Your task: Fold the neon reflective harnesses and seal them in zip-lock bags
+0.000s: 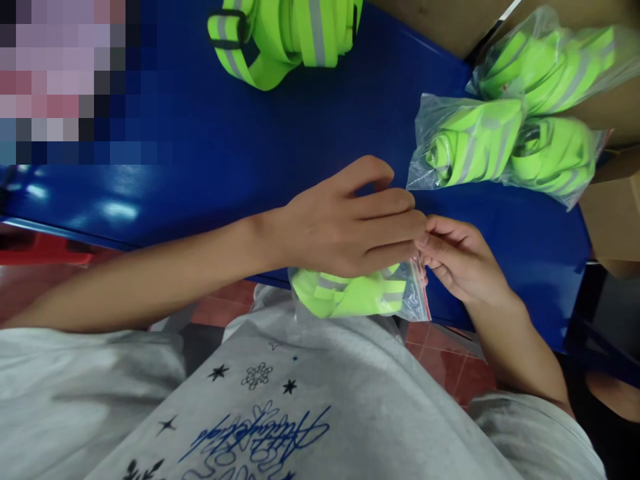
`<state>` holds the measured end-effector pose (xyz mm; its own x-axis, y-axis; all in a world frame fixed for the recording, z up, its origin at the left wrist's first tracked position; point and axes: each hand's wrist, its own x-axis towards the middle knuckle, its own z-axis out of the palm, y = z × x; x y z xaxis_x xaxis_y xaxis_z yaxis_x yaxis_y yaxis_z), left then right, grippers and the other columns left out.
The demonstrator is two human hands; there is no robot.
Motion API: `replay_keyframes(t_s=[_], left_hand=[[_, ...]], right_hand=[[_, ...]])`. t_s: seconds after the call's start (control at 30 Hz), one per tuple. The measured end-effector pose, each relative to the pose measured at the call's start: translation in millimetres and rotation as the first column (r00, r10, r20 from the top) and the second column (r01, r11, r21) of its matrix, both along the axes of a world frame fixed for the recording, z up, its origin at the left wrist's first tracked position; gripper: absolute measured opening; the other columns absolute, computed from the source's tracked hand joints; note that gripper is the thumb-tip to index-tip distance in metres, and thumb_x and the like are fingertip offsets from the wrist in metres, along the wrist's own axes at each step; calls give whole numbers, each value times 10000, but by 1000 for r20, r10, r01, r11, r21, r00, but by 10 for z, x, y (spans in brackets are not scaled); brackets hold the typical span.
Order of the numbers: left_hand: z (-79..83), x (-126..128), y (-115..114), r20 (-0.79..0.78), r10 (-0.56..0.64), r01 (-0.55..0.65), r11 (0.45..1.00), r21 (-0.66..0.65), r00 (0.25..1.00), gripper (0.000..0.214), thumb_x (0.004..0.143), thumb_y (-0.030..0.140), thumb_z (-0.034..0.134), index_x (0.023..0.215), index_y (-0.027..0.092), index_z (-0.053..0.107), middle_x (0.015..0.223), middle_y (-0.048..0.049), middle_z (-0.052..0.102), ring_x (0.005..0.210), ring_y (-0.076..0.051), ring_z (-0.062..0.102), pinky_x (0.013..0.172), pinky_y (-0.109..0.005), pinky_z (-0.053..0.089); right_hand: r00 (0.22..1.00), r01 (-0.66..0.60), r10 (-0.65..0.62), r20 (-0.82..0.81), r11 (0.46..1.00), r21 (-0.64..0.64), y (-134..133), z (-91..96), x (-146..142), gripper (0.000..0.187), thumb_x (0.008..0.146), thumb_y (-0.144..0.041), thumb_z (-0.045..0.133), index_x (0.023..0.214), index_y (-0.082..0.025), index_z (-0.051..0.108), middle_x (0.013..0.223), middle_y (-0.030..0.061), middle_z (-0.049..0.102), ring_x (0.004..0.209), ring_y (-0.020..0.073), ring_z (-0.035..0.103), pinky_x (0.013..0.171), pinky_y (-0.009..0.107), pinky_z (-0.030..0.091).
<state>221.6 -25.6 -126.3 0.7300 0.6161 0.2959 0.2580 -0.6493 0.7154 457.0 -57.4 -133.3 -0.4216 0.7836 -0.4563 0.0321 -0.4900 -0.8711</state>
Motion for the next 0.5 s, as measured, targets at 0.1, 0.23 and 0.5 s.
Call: replay_keyframes(t_s=[0.1,0.23,0.5], left_hand=[[-47,-6,-1,-17,-38,40,995,94,999,313,1075,302,436,895,256,689,1073,-31,726,1118,-213,695,1054,-478,527],[-54,-10,-2,-85,-97,107,987,119,992,337,1095,323,402,1010,269,724,1132,-48,737,1138,-206,671,1061,-460,519],[-47,-11,-3,-82,-86,89,996,31,993,349,1050,332,461,819,251,710,962,-39,730,1029,-207,683,1015,-454,553]], right_hand=[[1000,8,-8,16,1000,5,-1,-3,-8,325,857,-461,864,821,-185,697,615,-39,622,474,81,577,432,198,506],[1000,14,-14,-21,1000,-18,12,-6,-24,352,815,-468,899,798,-184,691,600,-43,612,488,82,593,453,184,525],[1000,-14,12,-26,996,-84,39,-34,-35,372,836,-475,880,797,-175,663,634,-33,631,494,76,591,456,175,528]])
